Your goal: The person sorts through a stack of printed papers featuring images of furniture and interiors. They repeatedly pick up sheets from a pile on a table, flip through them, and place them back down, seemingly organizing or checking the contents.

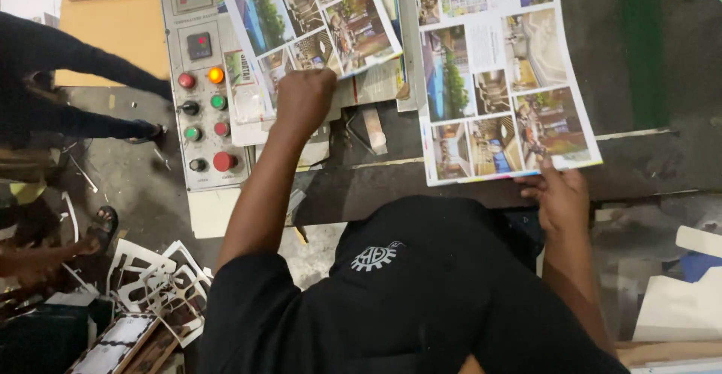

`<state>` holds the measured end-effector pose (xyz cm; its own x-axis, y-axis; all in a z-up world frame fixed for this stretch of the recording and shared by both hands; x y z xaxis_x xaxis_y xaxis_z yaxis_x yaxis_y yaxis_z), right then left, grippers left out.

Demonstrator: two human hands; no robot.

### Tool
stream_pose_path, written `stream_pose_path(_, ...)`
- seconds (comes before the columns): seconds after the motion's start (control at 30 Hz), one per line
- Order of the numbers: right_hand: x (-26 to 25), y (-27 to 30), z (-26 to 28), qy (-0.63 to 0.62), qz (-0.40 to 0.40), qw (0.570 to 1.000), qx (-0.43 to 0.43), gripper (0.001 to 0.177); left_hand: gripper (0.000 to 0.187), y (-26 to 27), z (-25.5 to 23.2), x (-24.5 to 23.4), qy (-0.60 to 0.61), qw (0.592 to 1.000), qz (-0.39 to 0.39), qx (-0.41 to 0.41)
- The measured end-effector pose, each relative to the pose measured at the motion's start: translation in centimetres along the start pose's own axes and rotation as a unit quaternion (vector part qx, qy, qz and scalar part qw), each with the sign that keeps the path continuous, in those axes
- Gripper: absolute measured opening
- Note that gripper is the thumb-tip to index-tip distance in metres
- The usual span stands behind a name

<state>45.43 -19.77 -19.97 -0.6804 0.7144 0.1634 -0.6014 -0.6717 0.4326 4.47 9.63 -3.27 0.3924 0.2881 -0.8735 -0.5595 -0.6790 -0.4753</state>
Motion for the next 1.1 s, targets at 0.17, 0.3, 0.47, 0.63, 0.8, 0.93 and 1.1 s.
stream_pose_path(0.17,4.1,-3.6,2.2,0.043,0.014,0.999,-0.004,0.024,0.01,-0.2,-0.6,-1.1,0.038,0.999,-0.005,0.014)
stream_pose_path(0.3,6.2,-7.7,2.8,0.04,0.027,0.999,0.011,0.022,0.012,-1.2,0.4,-1.8,0.071,0.997,0.019,-0.008)
stream_pose_path(0.47,5.2,-7.2,2.4,0.052,0.026,0.998,0.028,0.026,0.014,-1.7,1.8,-7.1,0.072,0.989,-0.118,-0.061)
stream_pose_path(0.63,8.0,-3.5,1.0,0.089,0.072,0.993,0.033,0.04,0.018,0.0,-1.6,-6.8,0.071,0.964,-0.254,-0.027)
stream_pose_path(0.8,17.1,0.6,2.7,0.103,0.24,0.965,0.007,0.042,0.026,0.9,-13.9,-3.6,0.199,0.973,-0.108,0.053)
stream_pose_path(0.93,17.2,-0.5,2.0,0.092,0.258,0.962,0.0,0.04,0.038,2.1,-18.1,0.7,0.143,0.98,-0.088,0.105)
stream_pose_path(1.1,12.0,0.0,5.9,0.024,0.156,0.986,-0.057,0.034,0.028,1.1,-10.8,2.7,0.119,0.991,-0.009,0.06)
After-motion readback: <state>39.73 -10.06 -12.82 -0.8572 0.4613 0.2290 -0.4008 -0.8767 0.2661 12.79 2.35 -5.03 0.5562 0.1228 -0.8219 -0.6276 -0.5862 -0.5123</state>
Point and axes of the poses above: each hand's wrist, its own y-axis away from the middle knuckle, its own x-axis out of the palm, z = x × y, the point moved 8 cm from there along -y, towards the middle knuckle, and after that the axes turned 9 degrees about -z, right-handed, at the moved point
